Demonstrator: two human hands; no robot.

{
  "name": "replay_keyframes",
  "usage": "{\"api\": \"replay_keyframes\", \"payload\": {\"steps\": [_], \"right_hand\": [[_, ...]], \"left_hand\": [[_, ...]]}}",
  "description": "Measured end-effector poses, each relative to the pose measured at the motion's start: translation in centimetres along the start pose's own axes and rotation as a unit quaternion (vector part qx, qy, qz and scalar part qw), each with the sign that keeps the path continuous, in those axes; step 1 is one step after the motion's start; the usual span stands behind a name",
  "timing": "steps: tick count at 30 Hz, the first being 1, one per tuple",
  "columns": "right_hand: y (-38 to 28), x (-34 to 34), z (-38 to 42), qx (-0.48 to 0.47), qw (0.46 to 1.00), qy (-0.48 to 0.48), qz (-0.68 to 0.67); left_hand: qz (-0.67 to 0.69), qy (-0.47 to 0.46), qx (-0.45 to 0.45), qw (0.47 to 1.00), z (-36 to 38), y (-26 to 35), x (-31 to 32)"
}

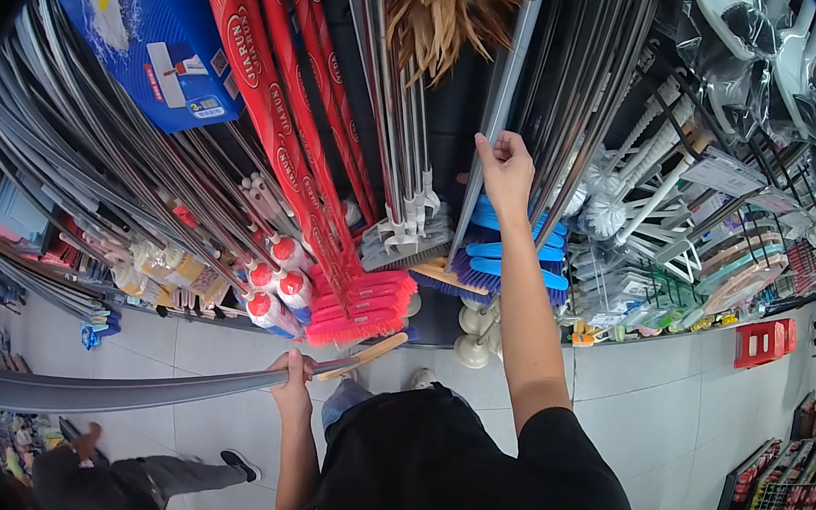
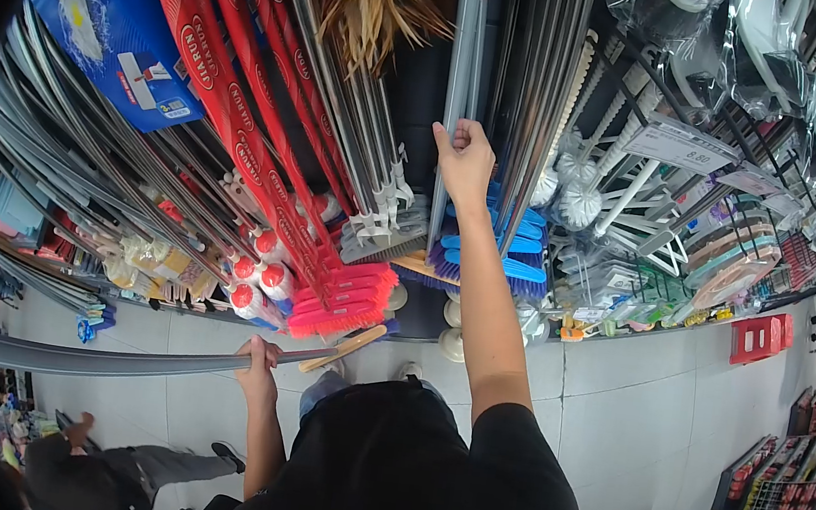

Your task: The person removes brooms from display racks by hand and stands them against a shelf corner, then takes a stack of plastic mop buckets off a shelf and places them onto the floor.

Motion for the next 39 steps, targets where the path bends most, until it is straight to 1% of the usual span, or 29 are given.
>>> {"api": "replay_keyframes", "payload": {"steps": [4,7,10,13,14,18,22,25,26,31,36,39], "right_hand": [[2.8,1.0,-0.9,0.047,0.996,-0.058,-0.04],[2.0,0.7,-0.2,0.049,0.995,-0.082,0.018],[3.1,2.2,0.6,0.068,0.98,-0.151,-0.112],[4.0,3.2,1.7,0.144,0.959,-0.182,-0.163],[4.0,3.1,1.9,0.163,0.959,-0.156,-0.17],[3.2,2.3,2.2,0.106,0.983,-0.081,-0.124],[2.5,1.9,2.6,0.11,0.981,-0.097,-0.129],[1.9,1.4,3.4,0.095,0.987,-0.075,-0.109],[2.4,1.5,3.4,0.085,0.987,-0.083,-0.112],[3.0,1.0,5.5,0.112,0.98,-0.097,-0.13],[3.6,0.9,5.7,0.123,0.974,-0.107,-0.155],[3.6,0.8,5.6,0.132,0.969,-0.117,-0.176]], "left_hand": [[-0.061,0.014,-0.001,0.998,0.3,-0.2,-1.2],[-0.081,0.023,-0.005,0.996,0.3,-0.3,-2.2],[-0.093,0.033,-0.006,0.995,0.1,-0.5,-3.0],[-0.107,0.035,-0.01,0.994,0.0,-0.3,-3.1],[-0.11,0.037,-0.011,0.993,-0.1,-0.1,-3.1],[-0.126,0.031,-0.02,0.991,0.0,0.1,-3.5],[-0.129,0.028,-0.025,0.991,0.4,-0.2,-3.9],[-0.129,0.027,-0.027,0.991,0.6,-0.2,-4.1],[-0.127,0.025,-0.025,0.991,0.7,-0.3,-4.2],[-0.149,0.002,-0.03,0.988,1.1,-0.4,-4.4],[-0.154,-0.005,-0.012,0.988,1.1,-1.1,-4.5],[-0.172,-0.013,-0.022,0.985,1.3,-0.8,-4.5]]}}
Point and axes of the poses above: each hand's wrist, its own z-axis away from the middle knuckle, its own x-axis out of the palm, y = z × x, the point moved 6 cm from there along -z, towards the middle knuckle, and after that the axes turned 12 degrees about x, right-handed, at the moved point
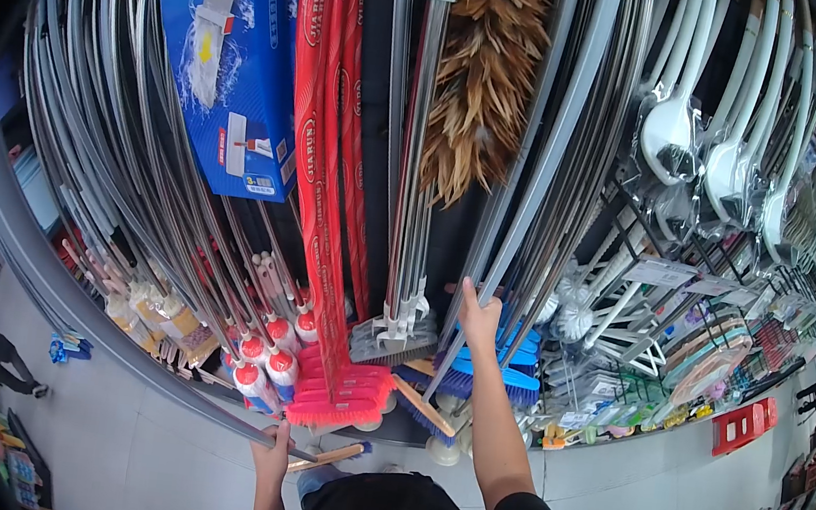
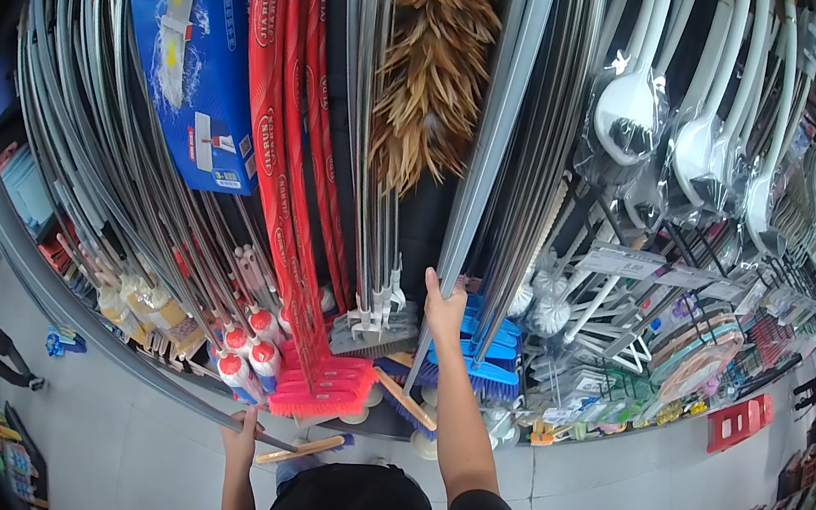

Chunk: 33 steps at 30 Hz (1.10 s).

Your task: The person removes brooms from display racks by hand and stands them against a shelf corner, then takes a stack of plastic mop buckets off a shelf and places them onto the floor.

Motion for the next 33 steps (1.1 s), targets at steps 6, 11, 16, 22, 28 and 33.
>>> {"api": "replay_keyframes", "payload": {"steps": [6,11,16,22,28,33], "right_hand": [[-0.6,-0.5,0.9,-0.002,1.0,0.008,-0.003],[-1.4,-0.3,1.9,-0.003,1.0,-0.007,-0.022],[-1.8,-0.1,3.1,-0.037,0.999,-0.008,-0.034],[-1.5,-0.8,3.5,-0.043,0.997,-0.03,-0.057],[-0.5,-1.4,4.5,-0.04,0.996,-0.01,-0.08],[-1.7,-1.8,7.0,-0.055,0.996,-0.029,-0.067]], "left_hand": [[-0.008,0.01,0.003,1.0,0.4,-0.4,0.0],[0.002,0.014,0.004,1.0,0.6,-1.3,0.1],[-0.015,0.006,-0.026,1.0,0.8,0.3,-0.5],[-0.014,0.012,-0.031,0.999,1.5,0.9,-0.8],[-0.017,0.013,-0.064,0.998,3.0,0.5,-2.0],[-0.055,0.025,-0.075,0.995,3.8,0.7,-3.7]]}}
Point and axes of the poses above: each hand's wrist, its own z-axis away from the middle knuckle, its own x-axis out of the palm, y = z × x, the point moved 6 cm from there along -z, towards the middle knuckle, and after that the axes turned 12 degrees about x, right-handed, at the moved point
